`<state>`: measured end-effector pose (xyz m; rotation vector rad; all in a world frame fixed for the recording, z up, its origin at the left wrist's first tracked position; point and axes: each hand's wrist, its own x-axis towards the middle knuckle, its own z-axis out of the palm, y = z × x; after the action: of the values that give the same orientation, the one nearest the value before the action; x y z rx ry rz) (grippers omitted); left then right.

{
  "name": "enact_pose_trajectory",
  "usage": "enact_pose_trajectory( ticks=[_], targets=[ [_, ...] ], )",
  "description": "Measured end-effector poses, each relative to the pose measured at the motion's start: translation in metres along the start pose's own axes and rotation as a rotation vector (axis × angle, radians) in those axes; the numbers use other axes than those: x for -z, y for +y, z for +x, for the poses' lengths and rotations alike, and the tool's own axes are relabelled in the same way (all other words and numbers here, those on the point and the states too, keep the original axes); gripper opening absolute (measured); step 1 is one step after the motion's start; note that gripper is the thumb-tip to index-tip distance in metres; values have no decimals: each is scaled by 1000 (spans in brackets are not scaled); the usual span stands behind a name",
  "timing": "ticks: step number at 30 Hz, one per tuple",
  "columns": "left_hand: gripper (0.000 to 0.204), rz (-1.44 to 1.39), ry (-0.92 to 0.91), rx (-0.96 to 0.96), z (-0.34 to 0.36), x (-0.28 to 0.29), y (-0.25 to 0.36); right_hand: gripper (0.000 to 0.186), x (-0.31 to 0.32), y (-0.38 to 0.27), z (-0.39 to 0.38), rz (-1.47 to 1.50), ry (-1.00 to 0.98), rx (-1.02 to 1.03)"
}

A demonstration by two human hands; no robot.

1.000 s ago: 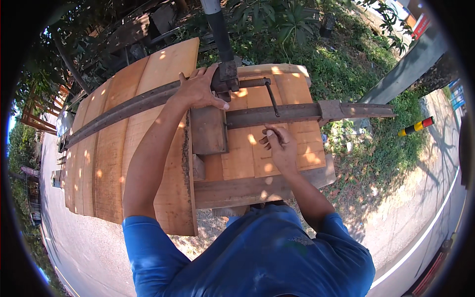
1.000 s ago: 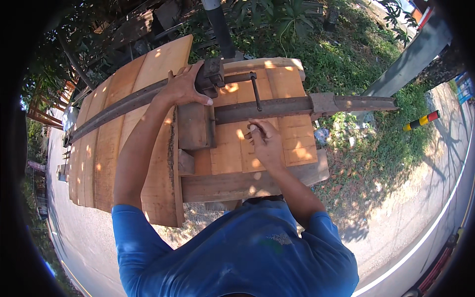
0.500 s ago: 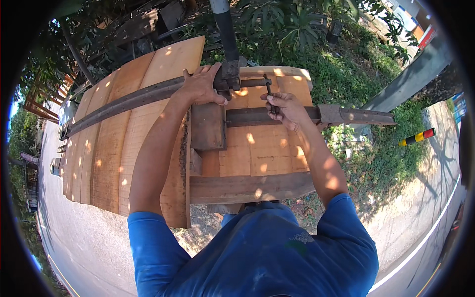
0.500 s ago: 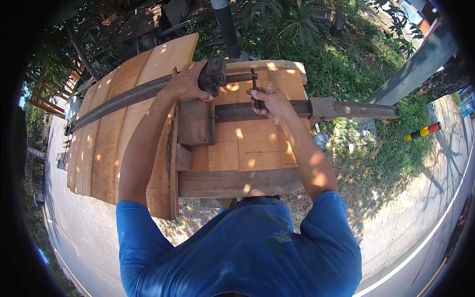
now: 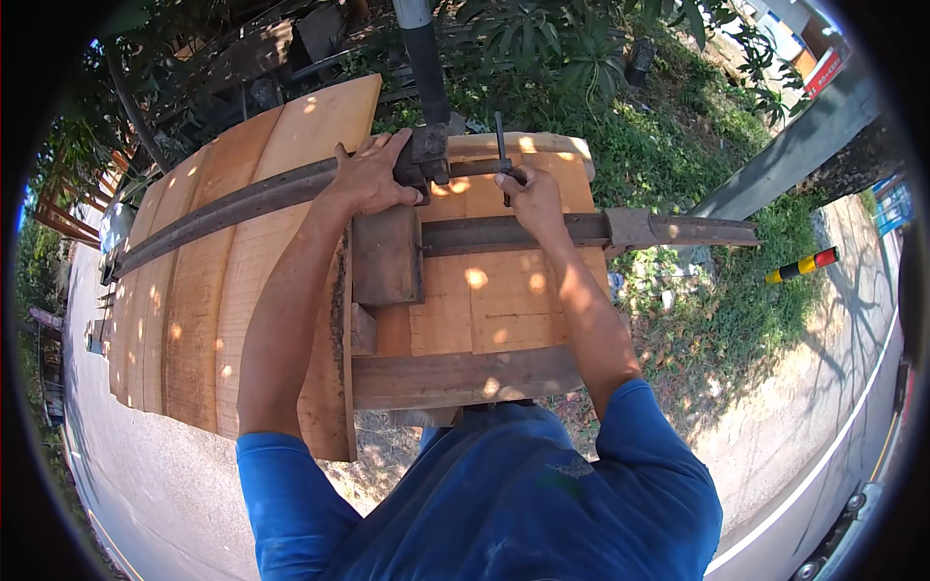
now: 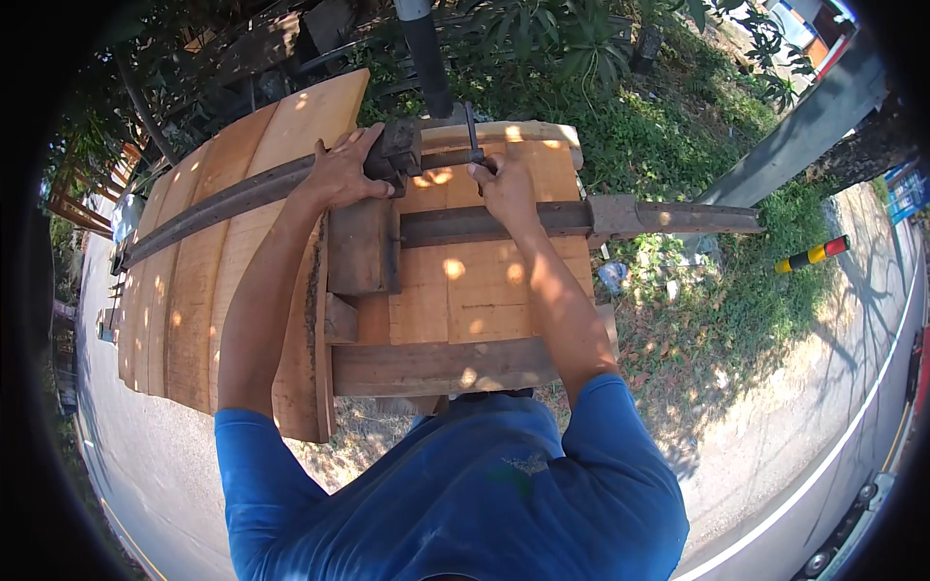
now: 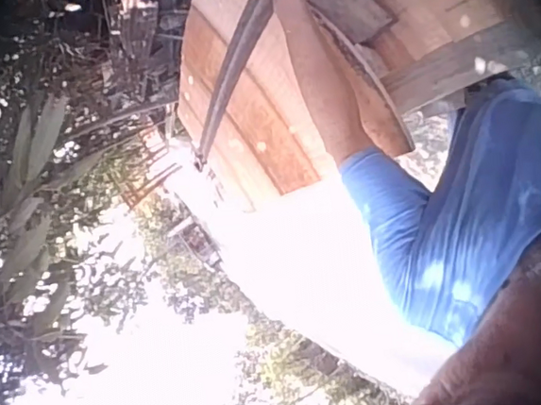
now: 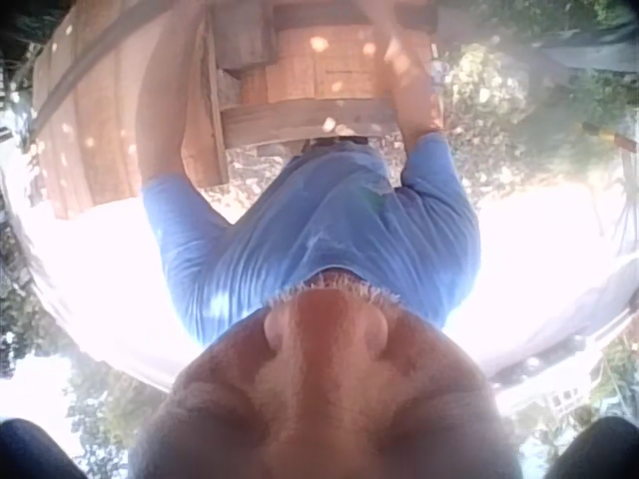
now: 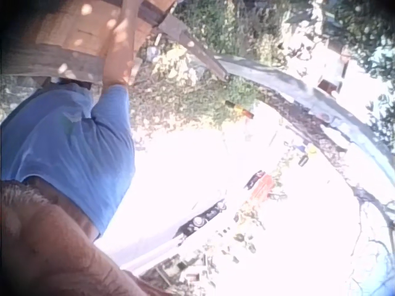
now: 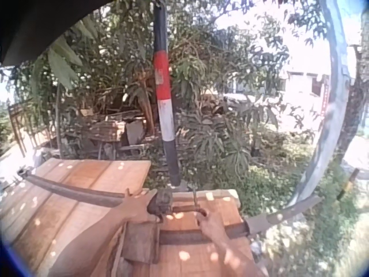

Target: The person positions wooden blocks and planks on an outdoor workbench, securing them with a large metal bar clamp and driving nails with a hammer.

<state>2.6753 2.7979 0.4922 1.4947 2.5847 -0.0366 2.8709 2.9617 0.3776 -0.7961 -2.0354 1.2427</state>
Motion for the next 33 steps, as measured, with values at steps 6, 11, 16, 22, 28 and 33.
enact_pose_trajectory(
  ticks=[6, 11, 16, 22, 28, 33],
  targets=[
    [117, -63, 40, -11, -3, -1, -4, 21, 14, 12, -6, -81, -432, -108],
    [116, -13, 29, 7, 3, 1, -2, 13, 7, 8, -4, 43, -306, -104],
    [119, -23, 38, 9, 6, 6, 2, 16, -3, 24, -4, -79, -100, 74],
    [119, -22, 28, -5, 0, 7, 2, 13, 4, 3, 8, 180, -216, -153],
    [118, -50, 19, 4, -2, 0, 0, 12, 3, -3, 12, 42, -234, -134],
    [119, -28, 23, -37, 8, -4, 6, 21, -7, 32, 6, 762, -73, -230]
  ],
)
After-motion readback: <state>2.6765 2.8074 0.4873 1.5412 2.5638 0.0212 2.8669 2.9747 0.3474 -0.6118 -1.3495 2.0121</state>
